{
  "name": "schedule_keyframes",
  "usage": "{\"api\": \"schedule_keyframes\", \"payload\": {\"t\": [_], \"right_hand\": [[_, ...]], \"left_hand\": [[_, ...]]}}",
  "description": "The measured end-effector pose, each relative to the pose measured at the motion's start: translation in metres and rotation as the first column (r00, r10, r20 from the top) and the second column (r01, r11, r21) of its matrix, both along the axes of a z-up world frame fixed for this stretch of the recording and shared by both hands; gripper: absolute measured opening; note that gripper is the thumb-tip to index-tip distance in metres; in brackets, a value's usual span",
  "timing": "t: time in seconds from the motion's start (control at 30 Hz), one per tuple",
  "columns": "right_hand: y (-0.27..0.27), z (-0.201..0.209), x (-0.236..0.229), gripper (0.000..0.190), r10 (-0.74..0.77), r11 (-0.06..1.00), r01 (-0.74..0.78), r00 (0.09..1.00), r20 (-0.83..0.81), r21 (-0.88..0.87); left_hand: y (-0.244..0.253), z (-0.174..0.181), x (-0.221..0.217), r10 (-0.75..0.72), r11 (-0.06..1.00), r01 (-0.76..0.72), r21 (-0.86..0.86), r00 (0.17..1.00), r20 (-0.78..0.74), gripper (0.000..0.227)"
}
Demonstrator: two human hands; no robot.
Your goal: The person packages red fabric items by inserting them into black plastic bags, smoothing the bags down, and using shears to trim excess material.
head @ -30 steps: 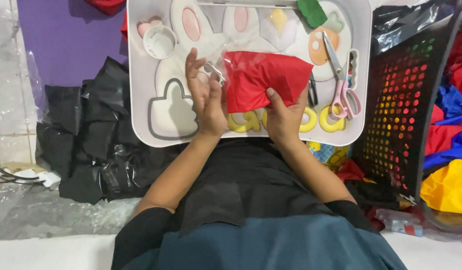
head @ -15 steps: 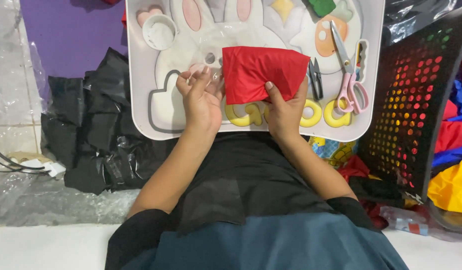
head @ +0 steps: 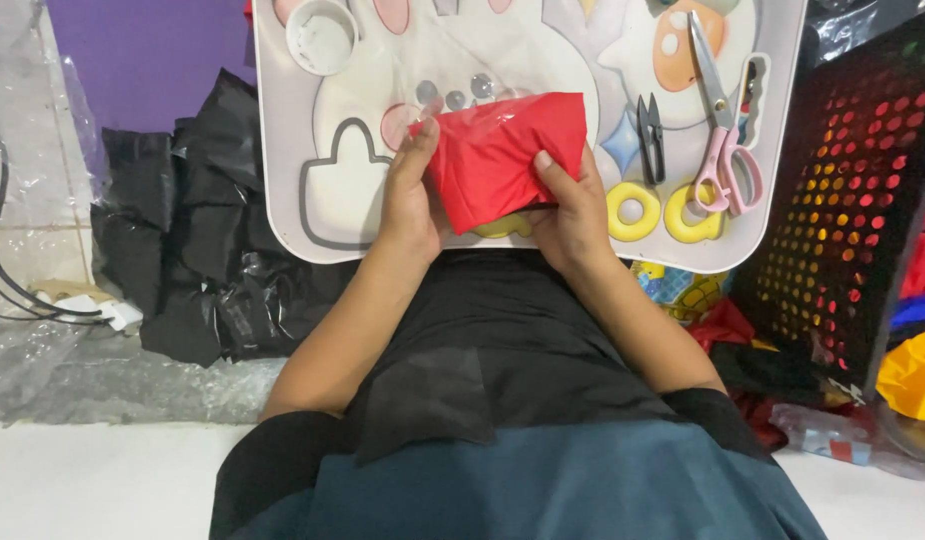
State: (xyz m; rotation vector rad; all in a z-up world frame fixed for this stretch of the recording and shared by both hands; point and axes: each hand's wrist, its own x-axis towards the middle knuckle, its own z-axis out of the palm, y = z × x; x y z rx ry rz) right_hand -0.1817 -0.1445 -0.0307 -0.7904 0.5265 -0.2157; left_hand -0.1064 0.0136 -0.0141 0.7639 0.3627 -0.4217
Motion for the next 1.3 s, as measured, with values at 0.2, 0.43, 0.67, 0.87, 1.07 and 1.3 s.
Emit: {"api": "schedule_keyframes", "payload": {"t": [0.2, 0.43, 0.67, 0.87, 1.07, 1.3], "right_hand": [[-0.002, 0.054, 0.003, 0.019, 0.194, 0.972, -0.182, 0.978, -0.072, 0.15], [0.0, 0.054, 0.006, 0.023, 0.172, 0.984, -0.175, 0.976, -0.136, -0.015], [0.002, 0.047, 0.006, 0.039, 0.2, 0.957, -0.206, 0.978, -0.052, -0.203], [0.0, 0.038, 0.005, 0.027, 0.278, 0.92, -0.3, 0.953, -0.121, -0.252], [0.0, 0.049, 0.007, 0.032, 0.222, 0.965, -0.214, 0.974, 0.036, -0.153], [0.001, 0.059, -0.007, 0.041, 0.222, 0.946, -0.246, 0.966, 0.13, 0.211]], "left_hand": [[0.004, 0.034, -0.001, -0.066, 0.98, 0.081, -0.182, 0.994, 0.089, 0.083], [0.011, 0.031, 0.001, -0.152, 0.968, 0.159, -0.193, 0.987, 0.054, 0.076], [0.014, 0.033, 0.005, -0.178, 0.98, 0.174, -0.092, 0.984, -0.031, 0.08], [0.018, 0.015, 0.006, -0.251, 0.967, 0.254, -0.01, 0.962, 0.102, 0.087], [0.016, 0.015, -0.001, -0.283, 0.954, 0.266, 0.137, 0.951, 0.125, 0.084], [0.008, 0.025, 0.004, -0.18, 0.972, 0.162, 0.167, 0.979, 0.098, 0.076]]}}
